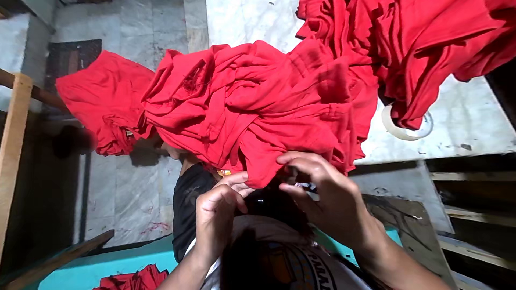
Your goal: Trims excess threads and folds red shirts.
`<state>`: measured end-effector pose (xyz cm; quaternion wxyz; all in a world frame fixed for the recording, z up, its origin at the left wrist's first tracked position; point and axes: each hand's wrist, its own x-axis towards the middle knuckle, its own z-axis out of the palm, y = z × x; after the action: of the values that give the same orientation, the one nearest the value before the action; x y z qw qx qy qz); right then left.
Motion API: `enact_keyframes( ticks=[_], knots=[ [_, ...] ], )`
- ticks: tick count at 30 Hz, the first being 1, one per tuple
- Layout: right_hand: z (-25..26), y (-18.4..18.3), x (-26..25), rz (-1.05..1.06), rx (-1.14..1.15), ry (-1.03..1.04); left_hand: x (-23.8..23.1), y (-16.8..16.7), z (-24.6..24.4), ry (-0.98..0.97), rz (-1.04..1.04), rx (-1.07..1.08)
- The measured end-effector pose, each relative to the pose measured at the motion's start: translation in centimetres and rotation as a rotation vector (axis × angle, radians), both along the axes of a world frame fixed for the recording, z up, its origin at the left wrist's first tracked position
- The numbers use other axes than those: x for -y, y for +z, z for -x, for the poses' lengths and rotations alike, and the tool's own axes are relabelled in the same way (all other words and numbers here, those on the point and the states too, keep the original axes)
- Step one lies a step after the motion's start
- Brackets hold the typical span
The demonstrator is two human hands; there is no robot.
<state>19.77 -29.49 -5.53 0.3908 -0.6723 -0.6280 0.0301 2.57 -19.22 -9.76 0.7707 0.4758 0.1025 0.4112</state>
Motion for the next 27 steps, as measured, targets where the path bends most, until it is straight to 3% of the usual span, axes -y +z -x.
enact_keyframes(
  ticks=[3, 10, 27],
  knots=[
    [1.2, -0.4, 0.1, 0.055, 0.005, 0.049, 0.1, 0.1, -0.5, -0.036, 0.088, 0.048],
    [2.7, -0.7, -0.5, 0.091, 0.027, -0.079, 0.2, -1.0, -1.2, -0.038, 0.029, 0.048],
    [2.5, -0.6, -0.9, 0.087, 0.06, -0.124, 0.2, -1.1, -1.6, -0.031, 0.058, 0.047]
  ],
)
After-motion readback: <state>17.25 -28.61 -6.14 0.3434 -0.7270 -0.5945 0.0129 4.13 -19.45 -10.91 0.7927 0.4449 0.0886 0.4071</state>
